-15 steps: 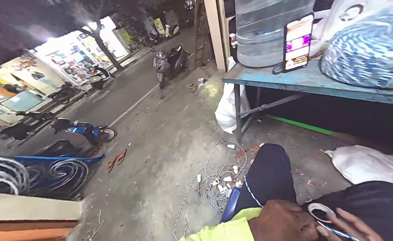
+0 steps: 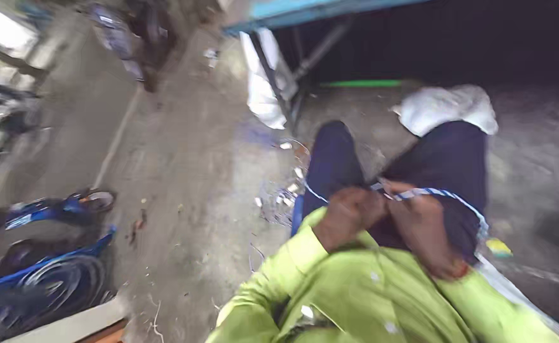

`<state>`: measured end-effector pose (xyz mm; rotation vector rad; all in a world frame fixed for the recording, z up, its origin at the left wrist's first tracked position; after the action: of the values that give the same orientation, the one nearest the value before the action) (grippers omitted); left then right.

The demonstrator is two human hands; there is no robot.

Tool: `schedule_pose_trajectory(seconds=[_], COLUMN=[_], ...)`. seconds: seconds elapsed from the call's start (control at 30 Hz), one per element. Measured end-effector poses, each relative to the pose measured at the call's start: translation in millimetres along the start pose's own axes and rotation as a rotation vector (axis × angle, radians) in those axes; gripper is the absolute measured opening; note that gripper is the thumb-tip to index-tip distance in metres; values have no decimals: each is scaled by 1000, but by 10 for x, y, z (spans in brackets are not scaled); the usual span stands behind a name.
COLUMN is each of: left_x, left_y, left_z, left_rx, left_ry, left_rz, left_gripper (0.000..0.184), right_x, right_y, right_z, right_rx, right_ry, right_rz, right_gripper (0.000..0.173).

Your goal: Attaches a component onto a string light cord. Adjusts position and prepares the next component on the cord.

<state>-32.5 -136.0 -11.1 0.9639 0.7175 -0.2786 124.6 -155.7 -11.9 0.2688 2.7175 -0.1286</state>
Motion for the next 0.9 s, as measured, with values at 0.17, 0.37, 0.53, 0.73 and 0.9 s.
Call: schedule_pose_trajectory(seconds=[0.17,0.37,0.53,0.73,0.9], left_x=[6,-34,7,-59,20], left_y=[214,218,172,139,-5], left_z=[-126,-133,-173,-380,-309], left_rx=[-70,-272,-473,-589,-773], left_ry=[1,-215,-421,-924,-1475], left_rz=[62,90,111,141,111], left_gripper=[11,10,7,8,8], right_x=[39,-58,-112,-257,-263], right_y=[141,105,100,162,175], right_z=[25,42,102,124,227], right_rx=[183,258,337,426,358], right_ry=[307,367,479,730,795], right_rz=[18,49,3,-298,-461], right_gripper=[37,35,29,24,26])
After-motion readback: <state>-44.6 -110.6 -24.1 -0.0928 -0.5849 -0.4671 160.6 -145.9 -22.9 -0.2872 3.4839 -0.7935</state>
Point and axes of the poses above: each hand's wrist, its own y-axis towards the middle knuckle, its own x-axis out of the palm, z = x × y, the point moved 1 cm from there along y, towards the middle knuckle, and after that the axes turned 12 degrees about x, right-handed, at the moved point
